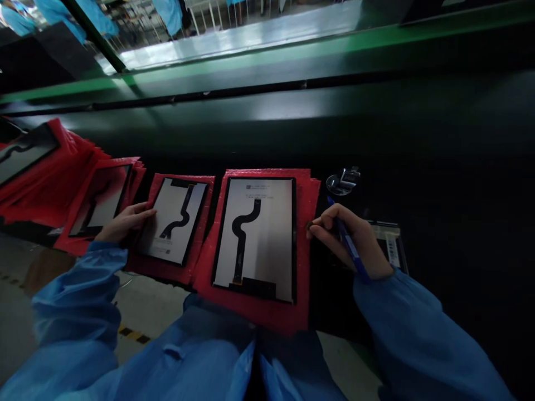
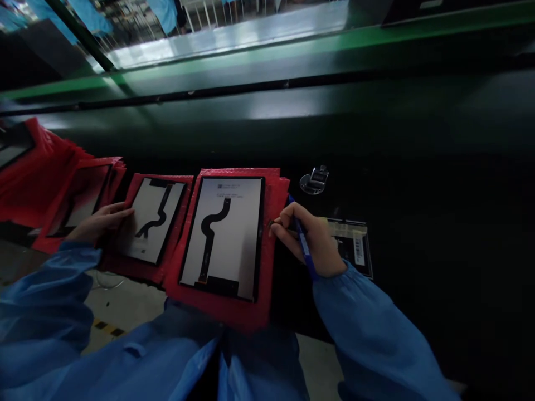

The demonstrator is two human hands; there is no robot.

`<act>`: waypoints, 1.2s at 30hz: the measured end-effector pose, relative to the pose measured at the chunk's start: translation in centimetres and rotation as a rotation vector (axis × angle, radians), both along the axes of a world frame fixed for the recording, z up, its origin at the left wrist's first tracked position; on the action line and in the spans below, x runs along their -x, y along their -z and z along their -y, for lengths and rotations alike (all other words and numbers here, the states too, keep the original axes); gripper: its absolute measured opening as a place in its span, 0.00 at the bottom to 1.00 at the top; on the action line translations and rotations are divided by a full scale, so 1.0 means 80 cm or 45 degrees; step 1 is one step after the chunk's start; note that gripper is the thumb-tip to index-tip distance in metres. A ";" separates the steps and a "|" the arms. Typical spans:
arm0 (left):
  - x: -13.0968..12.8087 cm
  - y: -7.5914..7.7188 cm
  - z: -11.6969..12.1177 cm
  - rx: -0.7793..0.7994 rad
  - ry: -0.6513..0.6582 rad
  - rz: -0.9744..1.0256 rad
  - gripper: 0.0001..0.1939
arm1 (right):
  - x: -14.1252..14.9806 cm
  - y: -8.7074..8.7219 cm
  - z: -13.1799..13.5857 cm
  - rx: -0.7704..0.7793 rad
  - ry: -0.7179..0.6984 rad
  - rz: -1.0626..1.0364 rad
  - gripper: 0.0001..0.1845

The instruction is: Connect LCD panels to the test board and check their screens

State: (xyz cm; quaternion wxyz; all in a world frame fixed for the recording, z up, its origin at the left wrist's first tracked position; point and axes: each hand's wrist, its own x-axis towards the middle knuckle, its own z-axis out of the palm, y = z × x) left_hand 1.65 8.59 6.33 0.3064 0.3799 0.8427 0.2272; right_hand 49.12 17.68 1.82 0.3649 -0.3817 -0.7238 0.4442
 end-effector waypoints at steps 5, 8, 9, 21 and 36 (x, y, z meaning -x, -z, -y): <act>-0.070 -0.041 0.001 -0.274 0.015 -0.507 0.14 | 0.005 -0.014 0.009 -0.377 0.396 -0.022 0.09; -0.144 -0.065 -0.008 -0.437 0.389 -0.239 0.16 | 0.021 -0.033 0.044 -0.482 0.781 -0.359 0.12; -0.168 -0.067 -0.017 -0.489 0.484 -0.169 0.14 | 0.030 -0.039 0.059 -0.386 0.793 -0.450 0.13; -0.264 0.025 -0.120 -0.565 0.995 -0.515 0.18 | 0.118 -0.027 0.126 0.317 0.104 -0.031 0.18; -0.251 0.020 -0.112 -0.616 1.188 -0.413 0.22 | 0.117 -0.019 0.131 0.151 0.050 0.159 0.18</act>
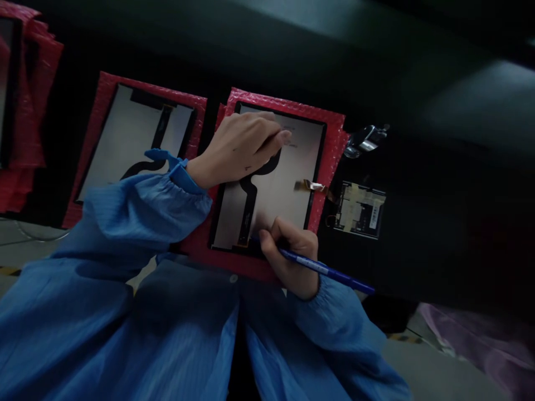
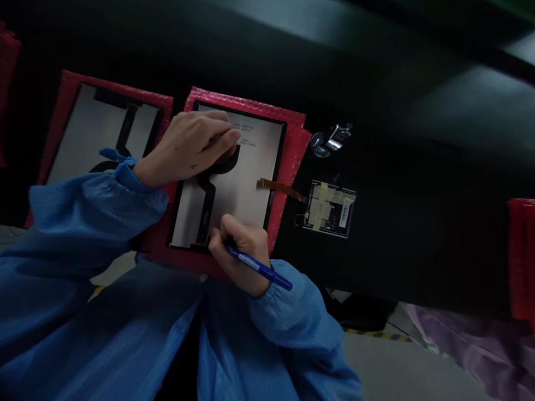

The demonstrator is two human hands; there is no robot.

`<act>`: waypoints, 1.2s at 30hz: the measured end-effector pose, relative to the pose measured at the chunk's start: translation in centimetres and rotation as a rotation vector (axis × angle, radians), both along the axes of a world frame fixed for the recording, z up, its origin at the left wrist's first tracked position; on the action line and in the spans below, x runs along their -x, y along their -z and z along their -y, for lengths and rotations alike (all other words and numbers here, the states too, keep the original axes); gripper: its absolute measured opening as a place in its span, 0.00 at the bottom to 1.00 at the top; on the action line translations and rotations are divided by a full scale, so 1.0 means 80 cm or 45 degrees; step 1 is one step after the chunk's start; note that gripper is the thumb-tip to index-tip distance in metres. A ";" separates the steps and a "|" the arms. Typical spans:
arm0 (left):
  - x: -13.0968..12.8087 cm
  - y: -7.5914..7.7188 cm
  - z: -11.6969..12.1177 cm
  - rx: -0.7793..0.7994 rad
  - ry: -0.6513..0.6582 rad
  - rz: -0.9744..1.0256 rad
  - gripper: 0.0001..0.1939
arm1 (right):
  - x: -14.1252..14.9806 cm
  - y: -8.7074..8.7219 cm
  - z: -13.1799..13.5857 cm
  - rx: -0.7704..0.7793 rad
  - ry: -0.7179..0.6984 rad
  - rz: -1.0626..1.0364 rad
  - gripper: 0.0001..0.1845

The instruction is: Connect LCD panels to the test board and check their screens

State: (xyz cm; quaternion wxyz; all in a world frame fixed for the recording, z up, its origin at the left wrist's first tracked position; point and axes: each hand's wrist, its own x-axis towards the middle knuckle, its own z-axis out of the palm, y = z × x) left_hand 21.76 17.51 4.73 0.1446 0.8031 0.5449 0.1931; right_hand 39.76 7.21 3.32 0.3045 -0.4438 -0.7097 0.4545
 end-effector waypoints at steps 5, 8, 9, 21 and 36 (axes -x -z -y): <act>-0.002 0.001 -0.003 0.014 -0.052 -0.045 0.17 | -0.017 -0.002 0.000 -0.046 0.318 -0.173 0.20; -0.003 0.003 -0.005 0.025 -0.011 -0.001 0.18 | -0.042 -0.011 -0.018 -0.280 0.476 -0.242 0.13; -0.003 0.003 -0.005 0.033 0.011 0.038 0.19 | -0.054 -0.012 -0.028 -0.335 0.532 -0.225 0.11; 0.006 -0.032 0.007 1.252 0.288 1.121 0.16 | -0.135 0.037 -0.120 0.043 0.114 -0.162 0.23; -0.044 -0.039 0.021 1.143 0.018 1.072 0.15 | -0.075 0.014 -0.126 0.048 0.031 -0.556 0.20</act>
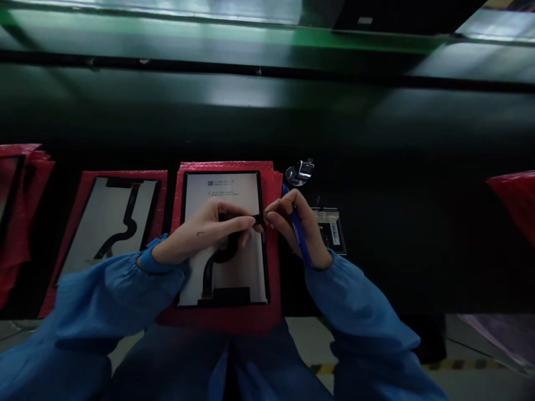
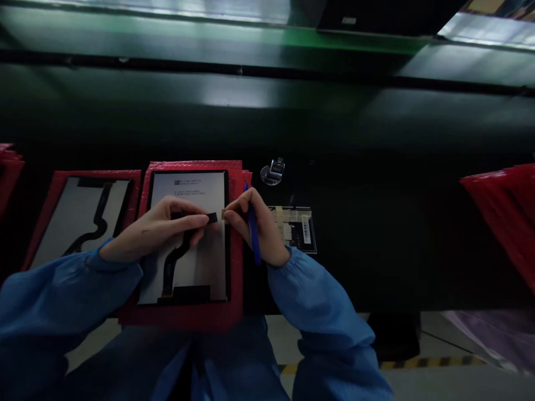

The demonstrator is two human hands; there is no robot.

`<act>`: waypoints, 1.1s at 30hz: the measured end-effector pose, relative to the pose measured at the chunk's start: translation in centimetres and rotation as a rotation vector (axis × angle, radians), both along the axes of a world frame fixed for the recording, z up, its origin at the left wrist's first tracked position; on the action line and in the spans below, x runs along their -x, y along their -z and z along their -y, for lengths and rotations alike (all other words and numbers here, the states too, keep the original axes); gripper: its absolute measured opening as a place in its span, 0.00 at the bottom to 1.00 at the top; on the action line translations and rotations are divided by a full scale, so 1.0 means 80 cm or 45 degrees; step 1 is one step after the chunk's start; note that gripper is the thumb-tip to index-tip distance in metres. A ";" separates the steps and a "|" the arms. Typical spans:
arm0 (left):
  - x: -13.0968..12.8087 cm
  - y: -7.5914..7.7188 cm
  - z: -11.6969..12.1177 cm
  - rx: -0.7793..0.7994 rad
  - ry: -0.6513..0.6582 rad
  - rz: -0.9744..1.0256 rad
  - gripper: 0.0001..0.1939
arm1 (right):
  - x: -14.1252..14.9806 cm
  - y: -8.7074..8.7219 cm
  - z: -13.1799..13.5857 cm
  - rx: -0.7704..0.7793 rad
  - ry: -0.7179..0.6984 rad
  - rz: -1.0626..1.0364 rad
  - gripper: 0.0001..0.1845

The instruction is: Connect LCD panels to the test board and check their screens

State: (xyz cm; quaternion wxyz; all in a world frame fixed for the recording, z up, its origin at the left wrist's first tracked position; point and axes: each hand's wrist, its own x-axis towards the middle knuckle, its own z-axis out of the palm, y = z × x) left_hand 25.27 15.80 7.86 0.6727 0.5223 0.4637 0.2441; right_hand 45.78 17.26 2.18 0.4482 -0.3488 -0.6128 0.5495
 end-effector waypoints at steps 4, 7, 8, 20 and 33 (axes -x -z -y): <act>-0.012 0.006 -0.001 -0.269 -0.023 -0.147 0.14 | -0.005 0.001 0.009 -0.056 0.034 0.055 0.18; -0.015 0.011 -0.003 -0.312 0.005 -0.198 0.14 | -0.008 -0.001 0.012 -0.103 0.069 0.117 0.18; -0.015 0.011 -0.003 -0.320 0.023 -0.212 0.15 | -0.009 -0.002 0.013 -0.116 0.077 0.135 0.18; -0.015 0.013 -0.001 -0.439 0.067 -0.329 0.10 | -0.011 -0.006 0.019 -0.190 0.048 0.193 0.18; -0.019 0.016 0.001 -0.503 0.050 -0.405 0.10 | -0.009 -0.005 0.022 -0.208 0.084 0.281 0.18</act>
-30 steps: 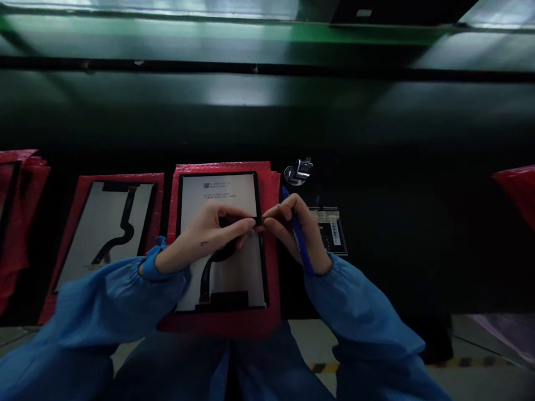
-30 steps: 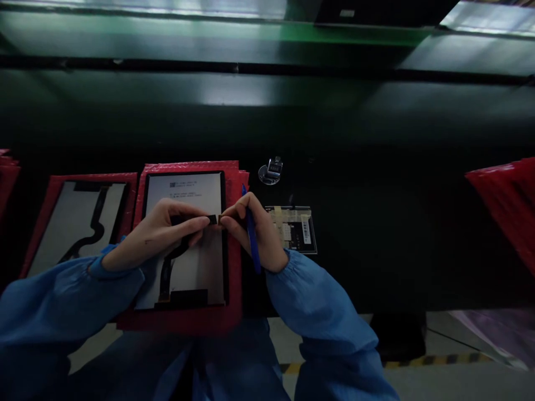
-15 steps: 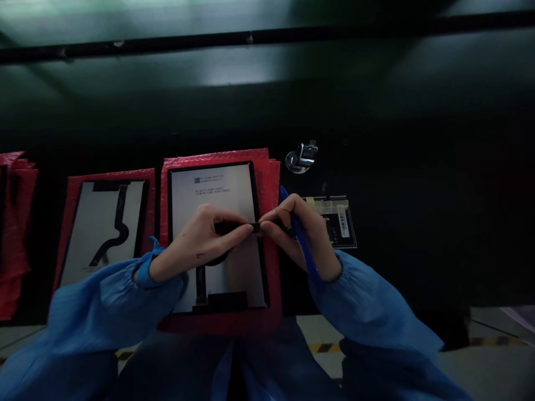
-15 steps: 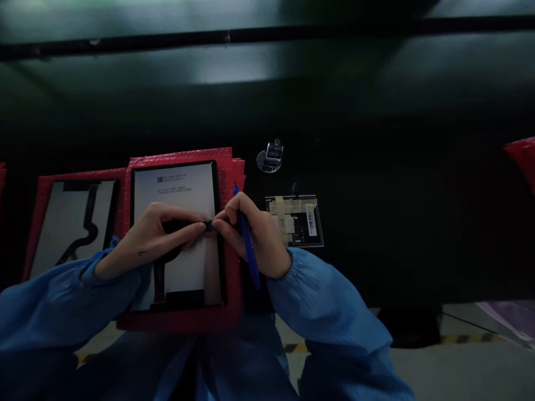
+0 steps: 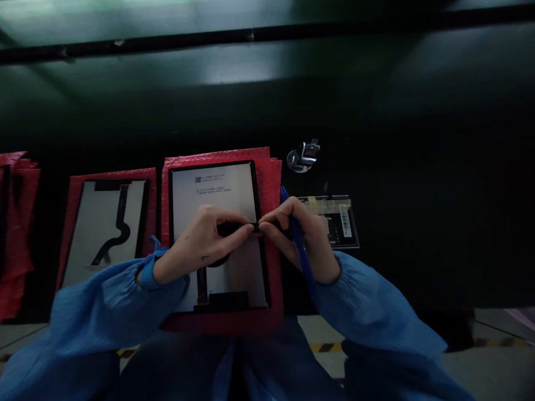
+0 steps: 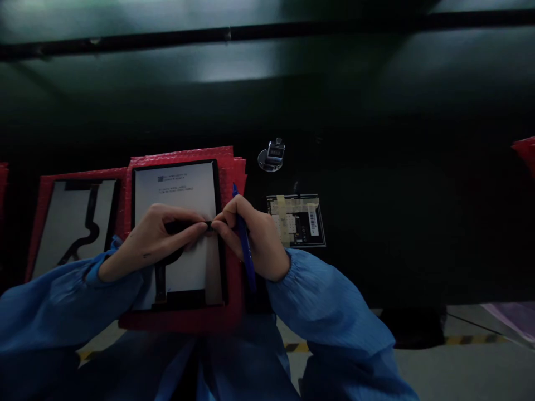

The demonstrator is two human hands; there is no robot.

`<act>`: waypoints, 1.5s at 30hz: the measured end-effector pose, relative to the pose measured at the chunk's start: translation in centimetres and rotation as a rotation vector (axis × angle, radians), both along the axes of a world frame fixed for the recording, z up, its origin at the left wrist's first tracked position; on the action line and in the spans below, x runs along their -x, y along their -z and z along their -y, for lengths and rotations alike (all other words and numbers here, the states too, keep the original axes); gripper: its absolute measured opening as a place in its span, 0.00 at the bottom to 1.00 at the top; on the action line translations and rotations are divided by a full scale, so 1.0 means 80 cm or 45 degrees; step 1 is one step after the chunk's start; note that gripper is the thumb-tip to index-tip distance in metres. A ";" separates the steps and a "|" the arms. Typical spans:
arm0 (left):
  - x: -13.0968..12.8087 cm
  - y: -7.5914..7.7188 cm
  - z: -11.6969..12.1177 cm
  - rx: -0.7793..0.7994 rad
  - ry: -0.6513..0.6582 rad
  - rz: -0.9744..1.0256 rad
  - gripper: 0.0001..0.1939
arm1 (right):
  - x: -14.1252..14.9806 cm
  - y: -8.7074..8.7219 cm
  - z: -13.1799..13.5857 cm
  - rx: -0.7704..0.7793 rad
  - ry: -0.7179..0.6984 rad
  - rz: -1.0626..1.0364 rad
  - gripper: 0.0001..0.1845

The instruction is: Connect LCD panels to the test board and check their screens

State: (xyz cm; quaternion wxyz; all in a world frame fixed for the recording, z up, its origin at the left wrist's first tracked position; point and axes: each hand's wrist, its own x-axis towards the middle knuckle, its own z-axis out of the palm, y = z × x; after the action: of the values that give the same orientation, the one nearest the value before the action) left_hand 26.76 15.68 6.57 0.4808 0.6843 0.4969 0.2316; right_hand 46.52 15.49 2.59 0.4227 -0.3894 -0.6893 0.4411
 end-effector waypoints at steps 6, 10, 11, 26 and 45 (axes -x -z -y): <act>-0.002 -0.002 0.001 0.003 0.030 -0.002 0.10 | 0.003 0.004 0.002 -0.022 -0.010 -0.031 0.18; 0.000 -0.002 -0.001 0.008 0.079 -0.012 0.10 | 0.001 0.002 0.000 -0.003 -0.055 -0.045 0.17; 0.000 -0.001 -0.002 0.022 0.090 -0.004 0.10 | 0.000 0.002 -0.001 0.005 -0.083 -0.042 0.17; 0.047 -0.026 0.021 -0.228 -0.107 -0.337 0.16 | -0.008 -0.007 0.000 -0.205 0.096 -0.124 0.06; 0.120 0.003 0.135 0.173 -0.247 -0.331 0.16 | 0.066 0.014 0.122 -0.753 -0.205 0.832 0.33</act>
State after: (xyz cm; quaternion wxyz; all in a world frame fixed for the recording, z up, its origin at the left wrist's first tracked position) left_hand 17.18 4.90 6.34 0.4331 0.6233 0.6331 0.1523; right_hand 41.26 5.72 1.48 0.2402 -0.3157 -0.9113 0.1104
